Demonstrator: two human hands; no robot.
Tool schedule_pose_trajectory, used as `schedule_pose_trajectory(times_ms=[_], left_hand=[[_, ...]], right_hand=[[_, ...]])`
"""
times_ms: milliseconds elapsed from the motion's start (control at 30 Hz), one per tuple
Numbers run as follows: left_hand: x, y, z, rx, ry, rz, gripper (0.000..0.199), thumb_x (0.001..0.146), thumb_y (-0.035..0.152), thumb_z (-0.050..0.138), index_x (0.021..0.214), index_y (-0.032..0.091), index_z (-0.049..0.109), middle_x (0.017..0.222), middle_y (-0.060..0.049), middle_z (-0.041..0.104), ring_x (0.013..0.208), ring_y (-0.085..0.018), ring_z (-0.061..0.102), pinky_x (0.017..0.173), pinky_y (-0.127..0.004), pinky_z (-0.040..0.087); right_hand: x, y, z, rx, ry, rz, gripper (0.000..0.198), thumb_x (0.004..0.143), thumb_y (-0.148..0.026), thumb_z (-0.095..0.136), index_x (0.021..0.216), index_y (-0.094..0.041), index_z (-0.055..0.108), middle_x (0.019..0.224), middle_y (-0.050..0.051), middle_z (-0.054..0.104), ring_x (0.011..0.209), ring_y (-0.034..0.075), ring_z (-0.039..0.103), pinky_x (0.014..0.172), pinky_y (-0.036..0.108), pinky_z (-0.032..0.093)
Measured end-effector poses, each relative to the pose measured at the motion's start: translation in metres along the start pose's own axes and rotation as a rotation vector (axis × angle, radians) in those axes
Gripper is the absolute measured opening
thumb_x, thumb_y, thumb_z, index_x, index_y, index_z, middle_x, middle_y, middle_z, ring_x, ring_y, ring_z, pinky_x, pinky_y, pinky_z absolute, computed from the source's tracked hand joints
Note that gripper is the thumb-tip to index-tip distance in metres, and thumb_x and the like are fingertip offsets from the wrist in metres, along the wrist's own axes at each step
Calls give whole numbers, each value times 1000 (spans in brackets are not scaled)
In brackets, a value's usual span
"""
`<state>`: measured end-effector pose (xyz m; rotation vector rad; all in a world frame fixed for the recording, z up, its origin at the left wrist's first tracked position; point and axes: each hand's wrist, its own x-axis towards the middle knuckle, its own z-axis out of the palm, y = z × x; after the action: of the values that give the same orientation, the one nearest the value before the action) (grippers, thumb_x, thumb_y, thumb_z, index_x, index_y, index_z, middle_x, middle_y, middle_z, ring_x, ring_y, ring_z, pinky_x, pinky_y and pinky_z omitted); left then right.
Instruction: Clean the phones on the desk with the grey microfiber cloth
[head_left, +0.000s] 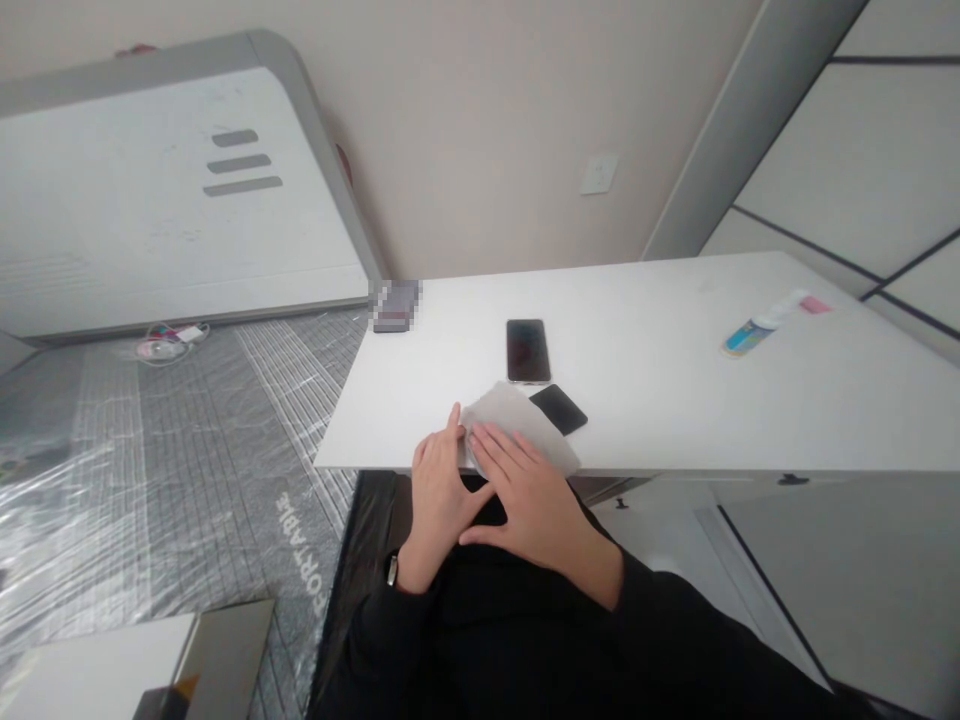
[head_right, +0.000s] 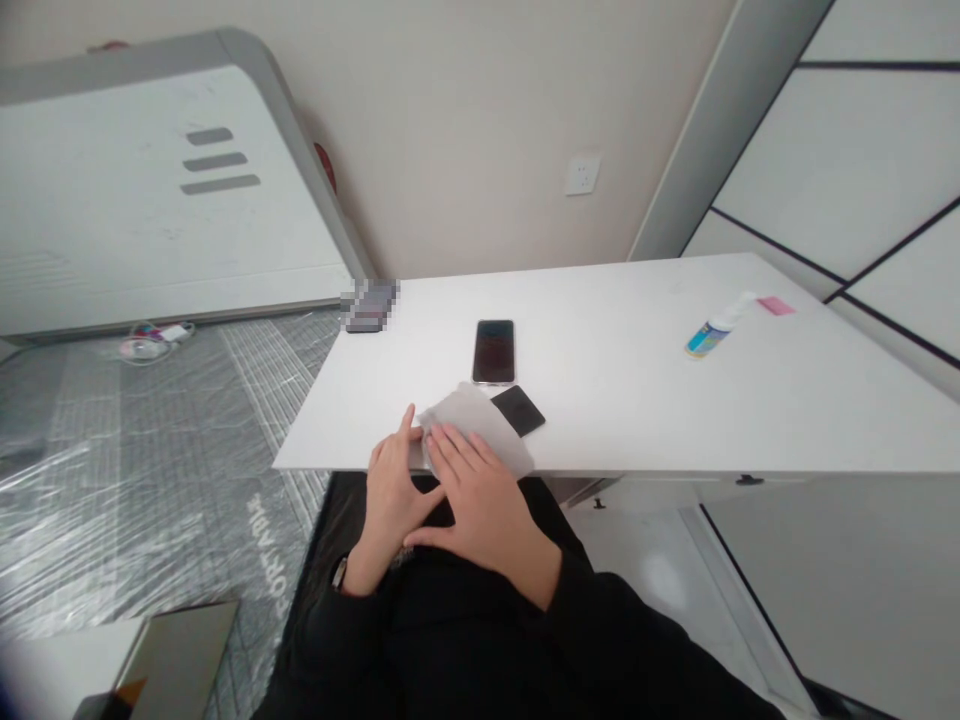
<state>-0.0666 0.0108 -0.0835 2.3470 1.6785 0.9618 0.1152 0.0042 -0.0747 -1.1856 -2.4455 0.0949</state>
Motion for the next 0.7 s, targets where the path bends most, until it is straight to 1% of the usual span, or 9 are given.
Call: schedule_pose_trajectory(times_ms=[67,133,233,300,367,433,533,600,700], left_hand=[[0,0,-1,-9,5,5,112,78,45,83,161,22,12,122,-11,70,107,-31,66,99,-47,46],[1,0,-2,-34,2,10,113,77,50,83,161,22,13,125,-11,69,110,-31,65,101,-47,45],[1,1,-2,-41,-1,11,113,77,52,84,160,23,14,126,-11,69,111,-31,65,102,-47,44],[1,0,-1,-26,3,14,111,78,48,83,160,23,15,125,-10,70,110,-31,66,101,-47,44],[0,-2,0,-1,10,10,107,79,43,82,161,22,15,122,-10,71,107,-31,67,100,-48,45],[0,-3,0,6,10,8,107,80,41,82,161,22,14,121,-11,71,106,-31,67,100,-48,46],[0,-1,-1,-33,-11,11,114,77,48,84,161,23,12,127,-12,69,110,-31,66,101,-48,45],[1,1,-2,-42,-15,1,115,76,50,85,161,24,12,128,-11,69,114,-31,65,105,-49,42],[2,1,0,-32,-13,-12,111,78,46,84,161,25,12,127,-10,70,119,-32,65,111,-52,37]], right_hand=[[1,9,-2,8,-6,11,97,91,-82,33,155,-9,41,160,16,43,148,31,40,122,51,34],[-2,29,-6,-47,28,120,89,97,-75,29,154,-9,42,158,18,46,146,33,43,119,54,37],[-5,37,-6,-124,94,250,98,94,-79,29,153,-2,42,157,24,44,147,38,41,118,58,37],[-2,19,1,-109,94,202,109,88,-86,33,152,2,41,158,26,41,149,39,36,121,57,33],[1,-2,7,-44,56,76,115,83,-90,34,152,1,41,159,24,40,150,37,35,122,53,33],[2,-8,6,3,30,7,109,86,-89,32,152,-3,43,159,20,42,150,32,38,122,50,35],[-4,18,-3,-36,70,119,92,95,-79,26,150,-8,48,156,18,48,146,32,44,119,53,38],[-8,34,-6,-103,123,250,92,96,-77,25,151,-6,46,155,21,48,145,36,43,117,58,37],[-4,19,2,-129,138,248,103,91,-83,29,151,-1,44,157,24,44,148,39,39,119,59,33]])
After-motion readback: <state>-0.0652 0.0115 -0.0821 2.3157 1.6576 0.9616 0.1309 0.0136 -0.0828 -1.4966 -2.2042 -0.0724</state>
